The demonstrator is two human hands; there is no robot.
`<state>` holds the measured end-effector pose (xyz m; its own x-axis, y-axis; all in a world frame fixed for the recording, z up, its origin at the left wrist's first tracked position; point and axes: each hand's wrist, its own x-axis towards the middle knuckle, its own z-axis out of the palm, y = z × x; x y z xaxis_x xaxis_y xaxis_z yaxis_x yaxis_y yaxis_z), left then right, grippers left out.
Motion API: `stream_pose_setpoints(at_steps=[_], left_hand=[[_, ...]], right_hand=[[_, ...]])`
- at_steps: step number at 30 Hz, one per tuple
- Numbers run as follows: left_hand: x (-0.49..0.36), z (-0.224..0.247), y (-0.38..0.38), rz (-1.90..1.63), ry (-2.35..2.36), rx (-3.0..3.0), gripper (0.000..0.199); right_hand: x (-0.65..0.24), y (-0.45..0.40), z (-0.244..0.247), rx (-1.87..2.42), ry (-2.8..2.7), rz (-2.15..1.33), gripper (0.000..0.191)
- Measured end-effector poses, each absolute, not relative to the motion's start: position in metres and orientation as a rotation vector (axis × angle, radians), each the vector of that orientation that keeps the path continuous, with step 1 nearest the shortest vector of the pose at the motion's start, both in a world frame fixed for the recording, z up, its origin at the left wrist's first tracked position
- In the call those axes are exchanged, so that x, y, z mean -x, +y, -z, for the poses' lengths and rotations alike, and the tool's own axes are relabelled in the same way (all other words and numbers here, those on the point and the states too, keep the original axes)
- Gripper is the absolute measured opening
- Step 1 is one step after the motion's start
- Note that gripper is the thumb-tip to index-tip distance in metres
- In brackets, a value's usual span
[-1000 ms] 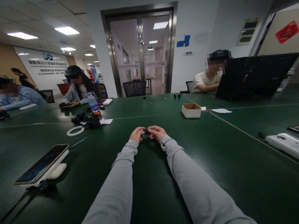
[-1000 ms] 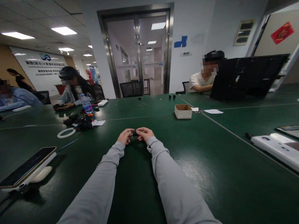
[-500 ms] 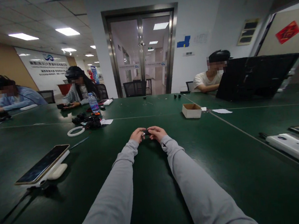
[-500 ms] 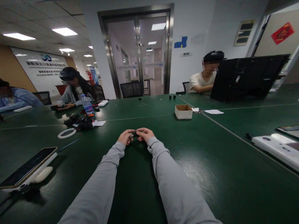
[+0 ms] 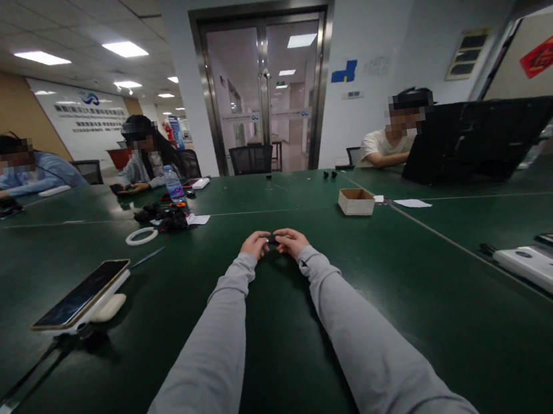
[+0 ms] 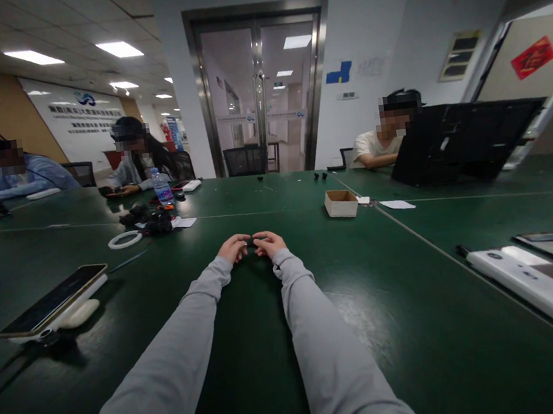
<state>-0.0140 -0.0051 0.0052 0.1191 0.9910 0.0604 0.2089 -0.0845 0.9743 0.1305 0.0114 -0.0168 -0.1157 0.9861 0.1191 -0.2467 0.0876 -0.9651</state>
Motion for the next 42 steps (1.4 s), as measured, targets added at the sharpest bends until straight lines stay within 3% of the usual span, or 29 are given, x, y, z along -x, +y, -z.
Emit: stream_pose_setpoints(at_steps=[42], left_hand=[[0.0144, -0.0017, -0.0049, -1.136, 1.265, -1.496, 0.026]], right_hand=[[-0.1320, 0.0134, 0.0196, 0.869, -1.186, -1.336, 0.029]])
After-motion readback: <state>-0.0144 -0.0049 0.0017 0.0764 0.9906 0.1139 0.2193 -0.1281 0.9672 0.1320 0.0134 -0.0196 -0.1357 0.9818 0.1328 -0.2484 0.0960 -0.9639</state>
